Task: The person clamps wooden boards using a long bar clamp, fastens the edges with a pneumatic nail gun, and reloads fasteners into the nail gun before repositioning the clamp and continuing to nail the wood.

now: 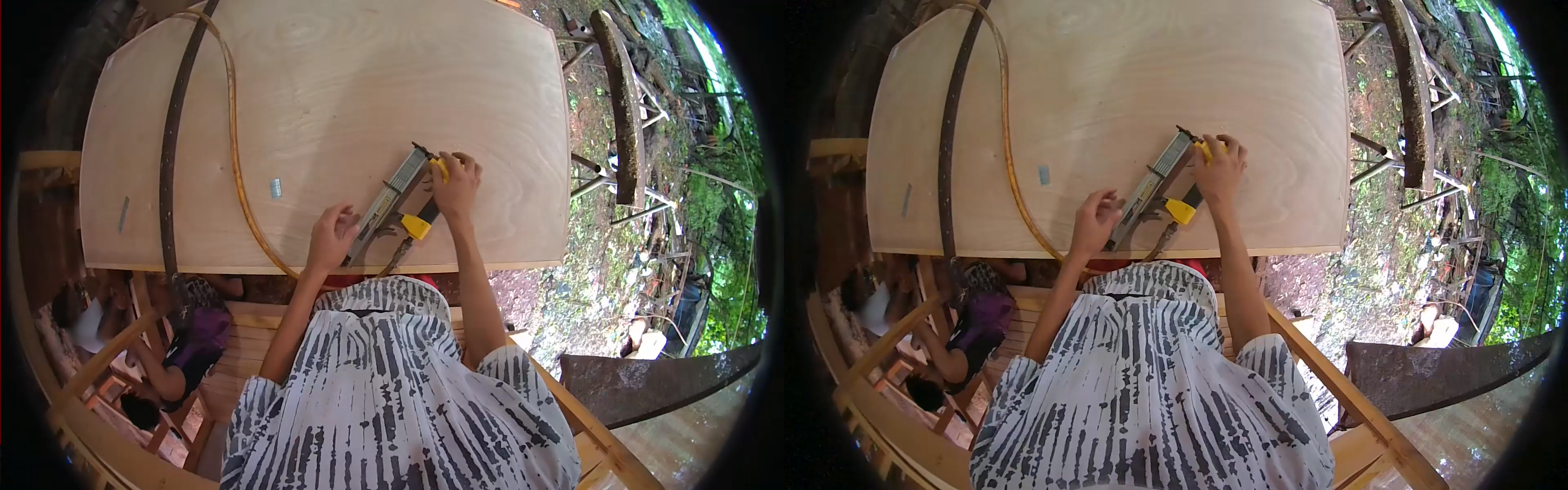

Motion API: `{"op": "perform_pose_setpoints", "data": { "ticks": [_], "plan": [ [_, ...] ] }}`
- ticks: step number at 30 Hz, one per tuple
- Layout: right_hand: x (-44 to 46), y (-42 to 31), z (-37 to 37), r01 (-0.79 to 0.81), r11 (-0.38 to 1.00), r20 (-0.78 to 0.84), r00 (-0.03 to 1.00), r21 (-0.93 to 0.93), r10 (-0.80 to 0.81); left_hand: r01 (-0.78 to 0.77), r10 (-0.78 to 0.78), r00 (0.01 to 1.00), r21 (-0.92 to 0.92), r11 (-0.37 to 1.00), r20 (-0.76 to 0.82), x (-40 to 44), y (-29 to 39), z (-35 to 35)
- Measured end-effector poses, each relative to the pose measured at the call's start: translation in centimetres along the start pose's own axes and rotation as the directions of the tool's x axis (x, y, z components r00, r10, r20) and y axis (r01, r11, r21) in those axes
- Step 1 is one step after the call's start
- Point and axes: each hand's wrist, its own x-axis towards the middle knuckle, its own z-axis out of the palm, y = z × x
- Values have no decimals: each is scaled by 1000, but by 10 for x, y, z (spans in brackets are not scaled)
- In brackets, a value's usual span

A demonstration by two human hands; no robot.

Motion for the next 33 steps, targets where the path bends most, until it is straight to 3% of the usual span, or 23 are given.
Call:
{"op": "perform_pose_setpoints", "data": {
  "ticks": [3, 6, 9, 10, 11, 12, 18, 20, 22, 24, 25, 27, 28, 30, 31, 33],
  "plan": [
    [7, 12, -3, -11, 994, -15, 1000, -109, 10, 3, -7, 998, 70, 998, 57, -32, -3, -6],
    [12, 22, -3, -11, 984, 39, 999, -176, 19, -96, 83, 993, 159, 983, 83, -48, -10, -6],
    [12, 32, 2, -16, 987, 100, 994, -161, 33, -140, 145, 989, 126, 982, -33, -68, -41, 8],
    [10, 33, 5, -18, 988, 112, 993, -152, 35, -30, -15, 978, -211, 977, -210, -72, -45, 14],
    [10, 35, 6, 0, 993, 77, 997, -118, 9, 14, -217, 922, -534, 845, -319, -74, -49, 18],
    [10, 32, 6, 17, 996, 38, 999, -85, -14, -24, -213, 887, -502, 864, -410, -71, -48, 17],
    [10, 28, 9, -29, 998, -33, 999, -58, 27, -239, 27, 890, -414, 879, -455, -42, -46, 49],
    [8, 25, 6, -52, 997, -18, 999, -53, 51, -334, 66, 836, -409, 849, -545, 0, -35, 74],
    [10, 28, 8, -67, 997, -8, 998, -45, 66, -161, -16, 921, -418, 894, -390, 56, 13, 99],
    [6, 37, 6, -144, 988, -38, 989, -56, 142, -315, 284, 879, -20, 949, -384, 90, 19, 95],
    [5, 40, 6, -136, 989, -36, 990, -54, 134, -315, 283, 876, -18, 949, -391, 97, 11, 97],
    [5, 42, 8, -158, 982, -9, 987, -101, 158, -232, 146, 942, -276, 933, -301, 107, -1, 97],
    [3, 42, 7, -164, 982, -25, 986, -93, 163, -247, 164, 942, -270, 931, -295, 105, -1, 96],
    [3, 44, 3, -120, 990, -43, 992, -72, 117, -59, 37, 997, -326, 943, -74, 100, 4, 95],
    [3, 45, 1, -127, 989, -59, 991, -71, 123, -70, 51, 996, -326, 943, -66, 100, 6, 94],
    [4, 47, -2, -117, 991, 17, 993, -67, 119, -76, 76, 997, -120, 990, -1, 97, 9, 91]
  ]
}}
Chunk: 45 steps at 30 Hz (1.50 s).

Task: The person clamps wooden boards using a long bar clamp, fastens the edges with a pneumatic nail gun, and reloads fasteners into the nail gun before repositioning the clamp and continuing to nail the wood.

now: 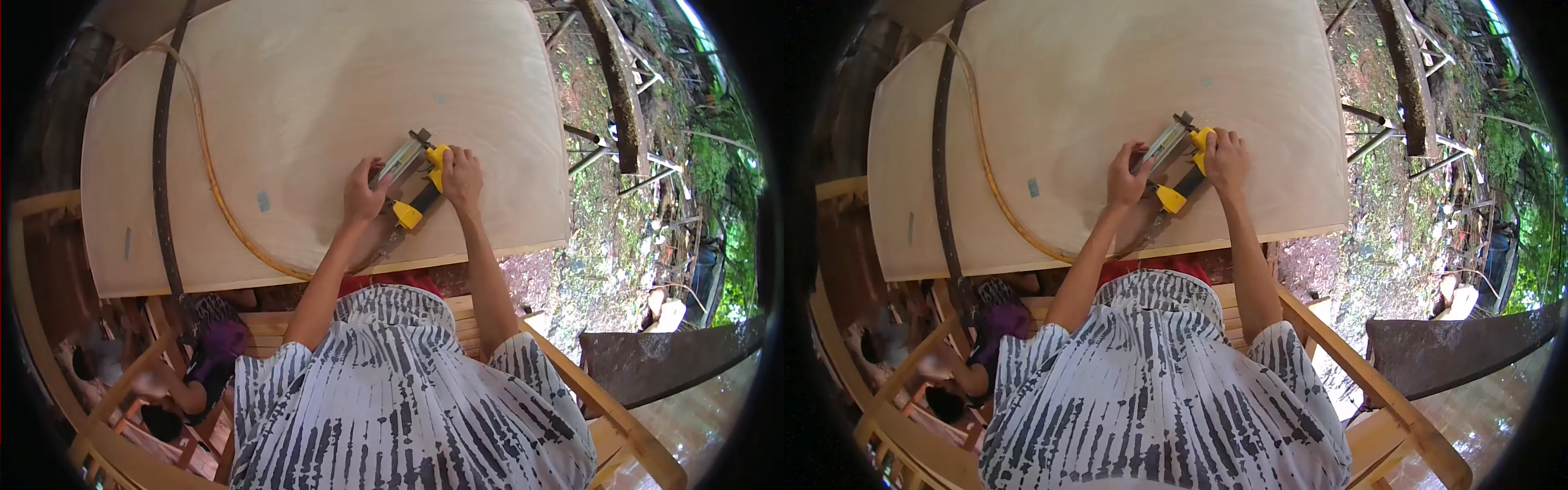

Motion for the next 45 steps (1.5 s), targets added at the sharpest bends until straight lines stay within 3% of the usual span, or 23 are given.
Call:
{"op": "perform_pose_setpoints", "data": {
  "ticks": [2, 4, 5, 6, 7, 8, 10, 14, 16, 17, 19, 22, 24, 28, 30, 36, 37, 39, 40, 42, 45],
  "plan": [
    [5, 0, -1, -20, 1000, 30, 999, -23, 20, -76, 78, 997, 103, 992, -17, -6, 2, -6],
    [9, -14, -9, 65, 995, -126, 989, -78, -74, -134, 145, 989, 213, 968, -34, -17, 4, -17],
    [17, -16, -7, 66, 995, -118, 990, -73, -74, -149, 168, 985, 323, 935, -33, -28, 6, -24],
    [28, -17, 0, 76, 992, -50, 996, 99, -72, -160, 188, 982, 430, 888, -23, -41, 8, -30],
    [33, -22, 1, 69, 961, 13, 997, 269, -75, -158, 183, 983, 438, 885, -15, -53, 8, -36],
    [32, -27, 2, 58, 959, 16, 998, 276, -65, -175, 187, 982, 471, 864, 23, -64, 9, -41],
    [38, -46, -8, -88, 992, 162, 984, 89, 73, -194, 194, 980, 502, 843, 51, -71, 7, -45],
    [36, -51, -12, -115, 986, 120, 988, 121, 101, -47, 57, 998, 379, 924, -14, -77, -12, -49],
    [36, -53, -18, -272, 907, 127, 962, 321, 243, -13, 24, 999, 363, 932, -24, -78, -6, -53],
    [39, -45, -13, -265, 908, 130, 963, 323, 235, -62, 62, 998, 441, 895, 15, -77, -2, -57],
    [49, -28, -2, -219, 837, 45, 973, 501, 228, -111, 100, 994, 514, 850, 50, -68, 16, -60],
    [45, -31, -4, -292, 860, 38, 952, 418, 305, -248, 230, 968, 459, 853, 96, -39, 34, -38],
    [37, -36, -8, -246, 898, -3, 964, 364, 266, -424, 349, 906, 511, 748, 241, -4, 39, -14],
    [25, -34, -5, -203, 969, -51, 976, 138, 212, -421, 274, 900, 512, 749, 339, 28, 32, 19],
    [25, -39, -7, -207, 965, -50, 975, 159, 218, -476, 300, 878, 619, 625, 373, 20, 21, 19],
    [29, -48, -8, -305, 946, 3, 952, 106, 307, -457, 195, 888, 740, 494, 417, 6, 17, 11],
    [28, -48, -7, -305, 949, 0, 952, 84, 306, -459, 192, 886, 740, 492, 422, 2, 20, 6],
    [25, -46, -7, -318, 944, 9, 948, 87, 318, -367, 70, 882, 585, 723, 466, -8, 24, -8],
    [25, -48, -10, -331, 939, 12, 943, 93, 332, -370, 68, 878, 584, 722, 473, -9, 21, -17],
    [25, -51, -18, -360, 928, 27, 933, 98, 359, -342, 79, 829, 390, 855, 554, -11, 14, -34],
    [24, -50, -15, -353, 930, 29, 936, 98, 352, -350, 132, 806, 283, 893, 577, -7, 4, -36]
  ]
}}
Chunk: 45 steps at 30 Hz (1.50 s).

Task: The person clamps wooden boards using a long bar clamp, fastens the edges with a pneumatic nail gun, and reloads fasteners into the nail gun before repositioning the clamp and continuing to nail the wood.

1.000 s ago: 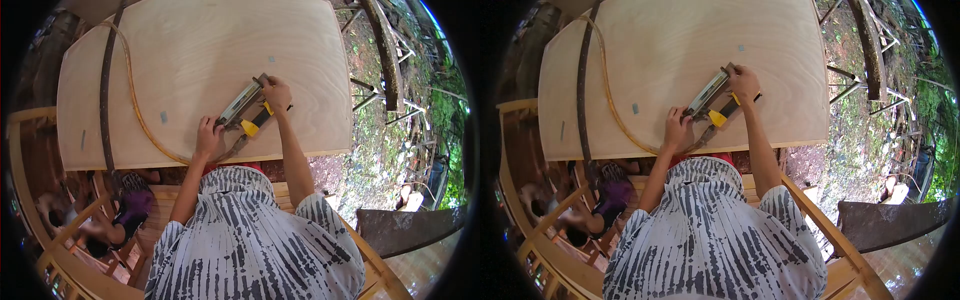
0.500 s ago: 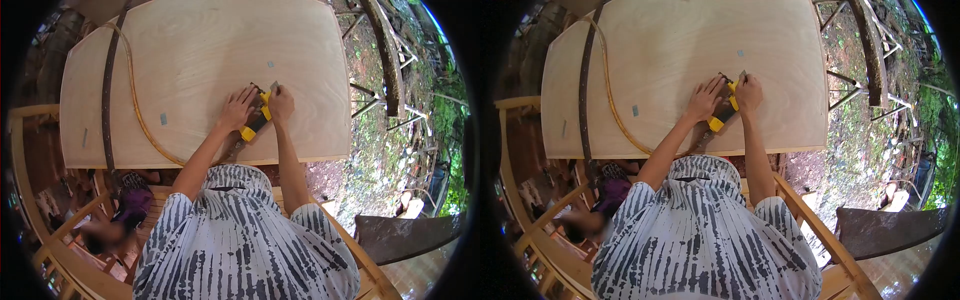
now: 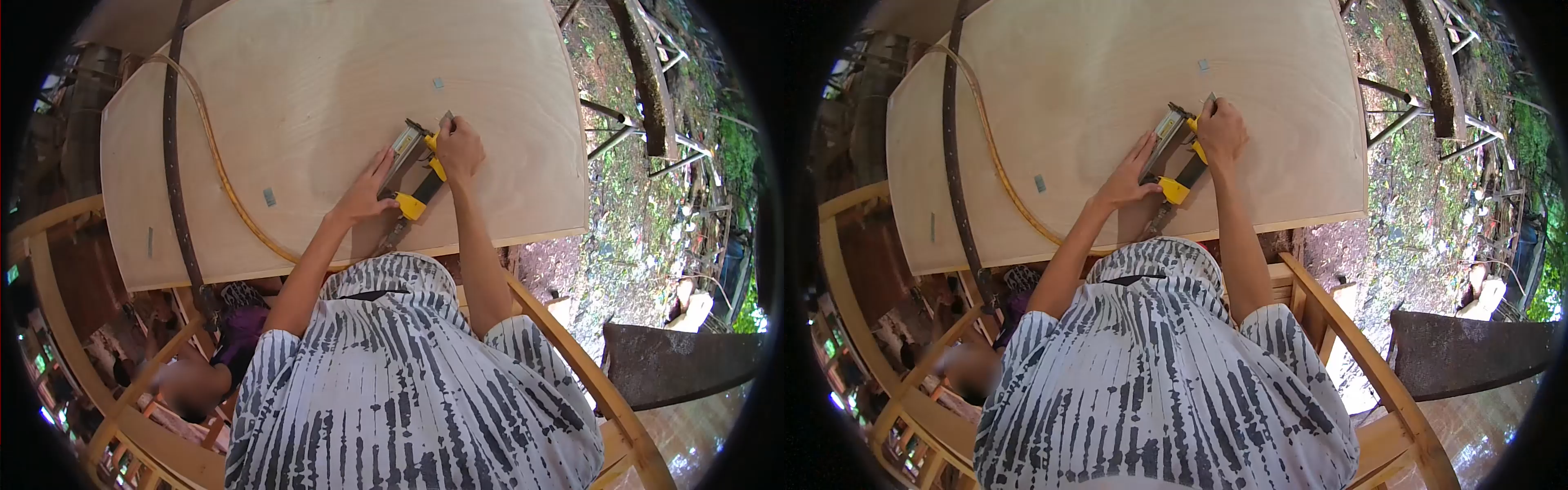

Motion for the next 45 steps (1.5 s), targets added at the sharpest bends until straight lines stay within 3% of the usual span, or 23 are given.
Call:
{"op": "perform_pose_setpoints", "data": {
  "ticks": [4, 10, 13, 15, 18, 23, 29, 31, 32, 34, 35, 37, 38, 42, 44, 45],
  "plan": [
    [2, 2, 6, 16, 1000, -10, 1000, -7, -16, -36, 37, 998, -22, 999, 56, -4, -4, -9],
    [1, 0, 6, 30, 1000, -9, 999, -5, -30, 65, -65, 996, 7, 998, 65, -8, 16, -9],
    [4, -1, 6, -8, 999, 9, 1000, -48, 9, 32, -32, 999, 41, 999, 9, -15, 13, 1],
    [4, -1, 6, 5, 1000, 0, 1000, -27, -5, 111, -107, 993, 80, 991, -57, -21, 15, 5],
    [7, 0, 8, 6, 1000, -7, 1000, 6, -6, 106, -95, 990, 97, 990, -109, -29, 20, 4],
    [14, 4, 10, -8, 999, -13, 1000, 41, 8, 144, -131, 984, 109, 984, -121, -52, 8, 4],
    [18, 16, 12, 1, 959, -28, 1000, 282, 7, 149, -133, 983, 122, 981, -130, -113, 10, 7],
    [22, 23, 14, 39, 874, 0, 999, 484, -44, 178, -161, 978, 131, 975, -130, -126, 15, 5],
    [21, 25, 16, 43, 874, 0, 999, 483, -49, 173, -156, 975, 102, 980, -158, -131, 17, 5],
    [9, 23, 9, 189, 880, 3, 977, 436, -212, 175, -159, 969, 69, 982, -190, -132, 22, 3],
    [2, 19, 9, 192, 880, 7, 976, 435, -216, 222, -196, 954, 97, 970, -224, -129, 23, 3],
    [-16, 6, 14, 287, 918, 31, 951, 274, -306, 269, -233, 939, 118, 956, -254, -111, 35, -4],
    [-24, 1, 17, 374, 912, 1, 925, 170, -380, 250, -194, 918, 126, 960, -346, -94, 43, -9],
    [-39, -8, 28, 421, 907, 28, 907, -22, -420, 183, -106, 851, 101, 978, -515, -23, 45, -10],
    [-43, -7, 34, 482, 870, -175, 852, -102, -493, 204, -139, 837, 68, 977, -529, 6, 44, -8],
    [-45, -5, 34, 494, 863, -170, 847, -101, -504, 221, -168, 831, 38, 974, -530, 19, 43, -8]
  ]
}}
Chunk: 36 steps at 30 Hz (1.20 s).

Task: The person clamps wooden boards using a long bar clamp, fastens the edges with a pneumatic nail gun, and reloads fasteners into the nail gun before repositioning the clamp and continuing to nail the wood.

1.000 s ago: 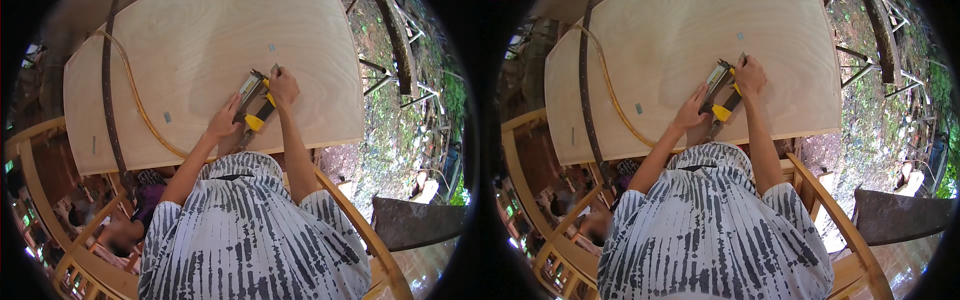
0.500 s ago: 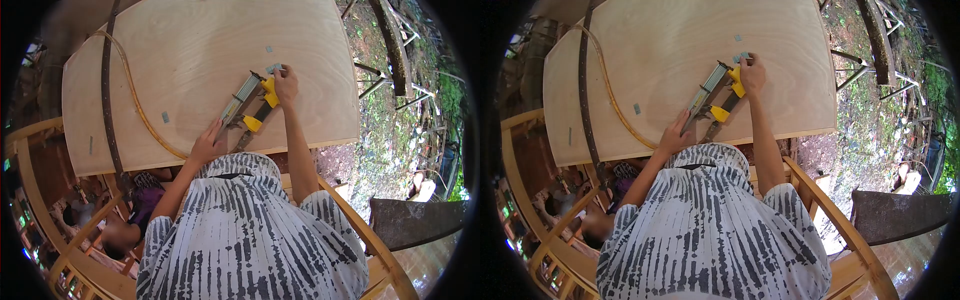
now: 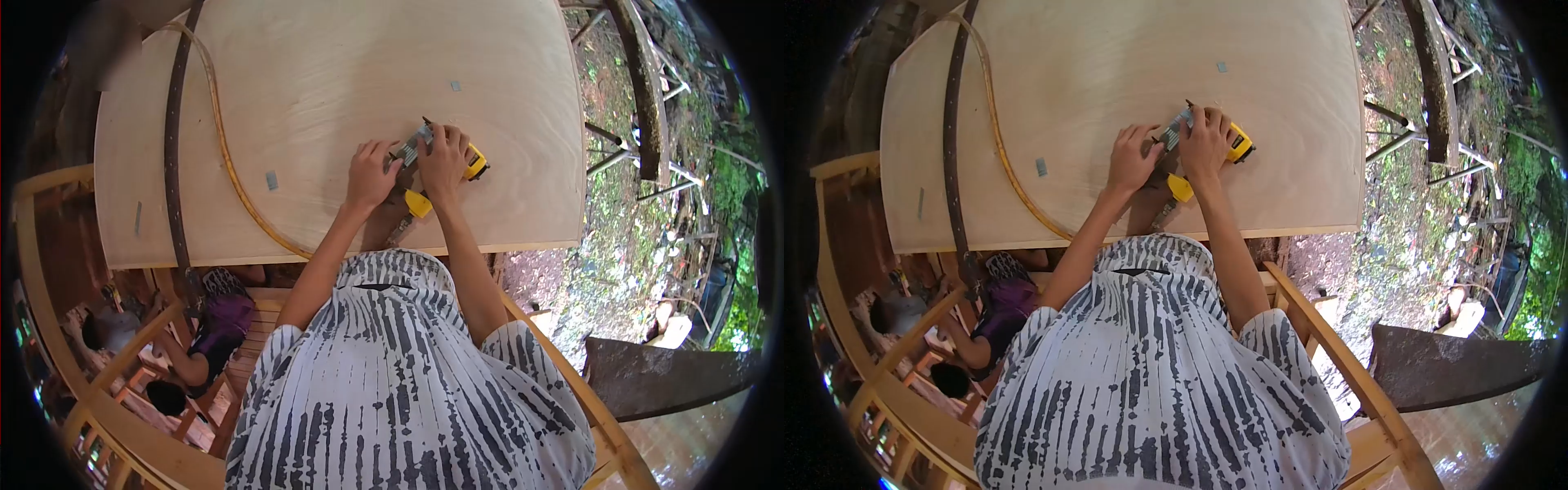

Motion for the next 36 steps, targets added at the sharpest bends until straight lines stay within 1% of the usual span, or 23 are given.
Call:
{"op": "perform_pose_setpoints", "data": {
  "ticks": [3, 5, 7, 10, 12, 13, 15, 16, 18, 20, 21, 22, 24, 25, 27, 29, 30, 31, 32, 33, 34, 35, 36],
  "plan": [
    [-8, 2, -4, 28, 999, 82, 996, 20, -29, 34, -35, 999, -46, 998, -2, 21, -8, 22],
    [-10, 3, -8, 105, 993, 106, 989, -46, -100, 37, -35, 999, -64, 997, 27, 29, -13, 31],
    [-11, 2, -11, 102, 993, 112, 989, -61, -95, 32, -27, 997, -85, 996, 68, 33, -18, 41],
    [-7, -8, -17, 82, 992, 130, 989, -99, -69, 18, -16, 999, -88, 996, 28, 37, -25, 45],
    [-6, -10, -18, 63, 990, 141, 989, -127, -45, 68, -61, 997, -171, 983, 44, 39, -27, 46],
    [-4, -10, -17, 64, 989, 132, 990, -131, -47, 68, -61, 997, -170, 983, 47, 41, -27, 46],
    [-4, -7, -11, 67, 989, 123, 991, -133, -50, 135, -117, 989, -252, 958, 85, 45, -24, 44],
    [-6, -2, -8, 101, 990, 85, 992, -103, -92, 134, -117, 990, -251, 958, 81, 46, -19, 42],
    [-4, 2, -6, 144, 987, 42, 989, -70, -141, 254, -210, 964, -328, 910, 166, 47, -12, 41],
    [-6, 3, -9, 200, 977, -2, 980, -76, -201, 210, -181, 976, -310, 927, 119, 47, -10, 42],
    [-6, 4, -7, 200, 977, -2, 980, -76, -200, 164, -146, 986, -292, 942, 83, 46, -9, 42],
    [-6, 6, -6, 206, 976, -4, 978, -74, -206, 164, -145, 986, -293, 942, 85, 46, -9, 42],
    [-6, 8, -6, 211, 975, -5, 977, -76, -212, 270, -231, 960, -322, 907, 155, 46, -6, 42],
    [-6, 8, -7, 214, 975, -19, 976, -61, -215, 271, -231, 960, -323, 907, 157, 48, -5, 40],
    [-6, 9, -9, 217, 975, -30, 975, -44, -218, 323, -252, 937, -327, 888, 241, 50, 0, 34],
    [-7, 8, -9, 119, 984, -136, 986, 131, -101, 322, -238, 938, -374, 870, 253, 52, 6, 25],
    [-7, 4, -11, 122, 983, -135, 985, 134, -103, 320, -219, 937, -419, 850, 272, 51, 7, 23],
    [-9, 1, -14, -61, 933, -67, 994, 355, 91, 321, -222, 937, -418, 850, 270, 48, 8, 21],
    [-10, -2, -16, -242, 805, 42, 964, 541, 262, 329, -213, 935, -468, 820, 284, 45, 10, 20],
    [-10, -5, -18, -242, 805, 42, 964, 542, 261, 336, -203, 933, -517, 787, 297, 44, 8, 21],
    [-11, -7, -20, -271, 728, 93, 957, 629, 275, 338, -204, 932, -517, 787, 298, 41, 5, 24],
    [-13, -9, -23, -303, 641, 146, 947, 705, 286, 343, -190, 933, -604, 719, 304, 37, 2, 27],
    [-15, -8, -25, -307, 641, 147, 945, 703, 291, 346, -174, 935, -684, 642, 310, 33, -2, 32]
  ]
}}
